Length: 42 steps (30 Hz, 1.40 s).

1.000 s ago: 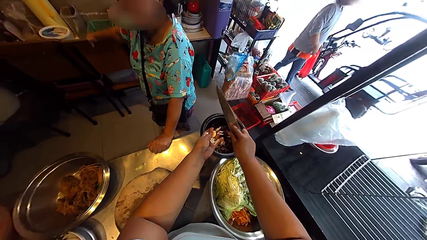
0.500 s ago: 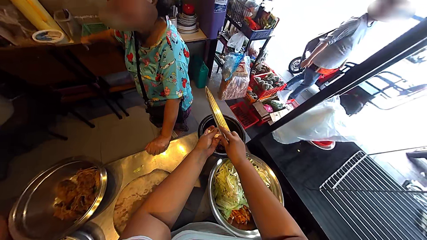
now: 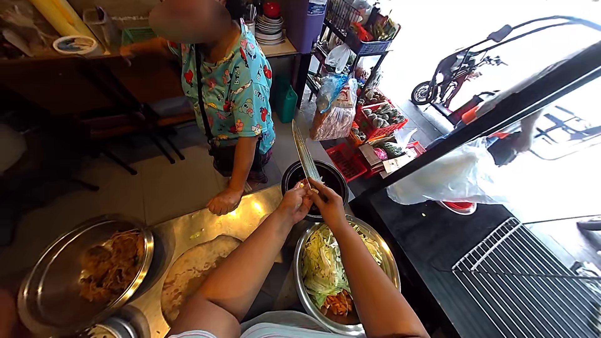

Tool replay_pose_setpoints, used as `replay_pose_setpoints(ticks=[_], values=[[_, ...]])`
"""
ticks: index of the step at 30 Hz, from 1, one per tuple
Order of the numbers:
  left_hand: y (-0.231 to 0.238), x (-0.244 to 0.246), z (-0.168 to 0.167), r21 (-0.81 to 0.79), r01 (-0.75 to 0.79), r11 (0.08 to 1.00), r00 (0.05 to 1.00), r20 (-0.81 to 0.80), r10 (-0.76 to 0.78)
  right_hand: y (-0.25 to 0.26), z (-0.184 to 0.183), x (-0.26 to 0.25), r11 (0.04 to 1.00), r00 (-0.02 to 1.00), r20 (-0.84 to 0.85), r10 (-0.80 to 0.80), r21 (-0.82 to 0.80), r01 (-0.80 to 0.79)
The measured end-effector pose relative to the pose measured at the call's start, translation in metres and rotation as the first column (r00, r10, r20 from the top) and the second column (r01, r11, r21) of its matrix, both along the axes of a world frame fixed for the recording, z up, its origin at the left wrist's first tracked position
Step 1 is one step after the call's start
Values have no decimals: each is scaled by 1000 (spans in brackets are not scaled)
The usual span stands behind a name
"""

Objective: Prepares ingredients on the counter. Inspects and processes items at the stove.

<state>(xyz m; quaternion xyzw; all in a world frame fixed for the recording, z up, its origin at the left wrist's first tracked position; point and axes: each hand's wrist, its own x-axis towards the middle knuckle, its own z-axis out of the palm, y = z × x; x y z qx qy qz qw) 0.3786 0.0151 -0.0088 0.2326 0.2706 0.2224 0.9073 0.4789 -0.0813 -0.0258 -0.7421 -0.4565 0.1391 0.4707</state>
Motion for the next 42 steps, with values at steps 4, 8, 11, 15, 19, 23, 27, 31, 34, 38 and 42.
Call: replay_pose_setpoints(ticks=[4,8,11,15,19,23,27,31,34,38,42], values=[[0,-3,0,-71,-46,996,997,51,50,-2,0,-1,996,994,-105,20,88,-10],[2,-8,-3,-18,-10,1000,1000,8,10,-5,1,1,987,994,-103,-41,153,56],[-1,-15,-5,112,83,990,997,-8,-83,-5,3,3,985,990,-129,-59,154,78],[-5,-18,-2,86,75,994,997,-4,-74,-8,10,0,990,968,-249,-35,125,68],[-4,-20,-5,85,119,989,992,41,-123,-11,23,-6,993,890,-455,-40,79,85],[-4,-21,-4,93,130,987,990,35,-134,-10,28,-7,992,849,-525,-57,63,106],[-5,-23,-4,98,170,980,982,63,-177,-11,29,-6,993,837,-546,-33,80,91],[-6,-23,1,0,124,992,990,68,-124,-11,28,-5,991,857,-516,-12,111,81],[-4,-23,5,-59,78,995,994,81,-73,-13,28,-4,990,866,-499,1,121,69],[-2,-23,2,71,52,996,998,34,-55,-13,31,-6,996,883,-468,-26,66,64],[-6,-21,2,217,-10,976,1000,-15,14,-7,30,-12,992,889,-443,-114,-8,123]])
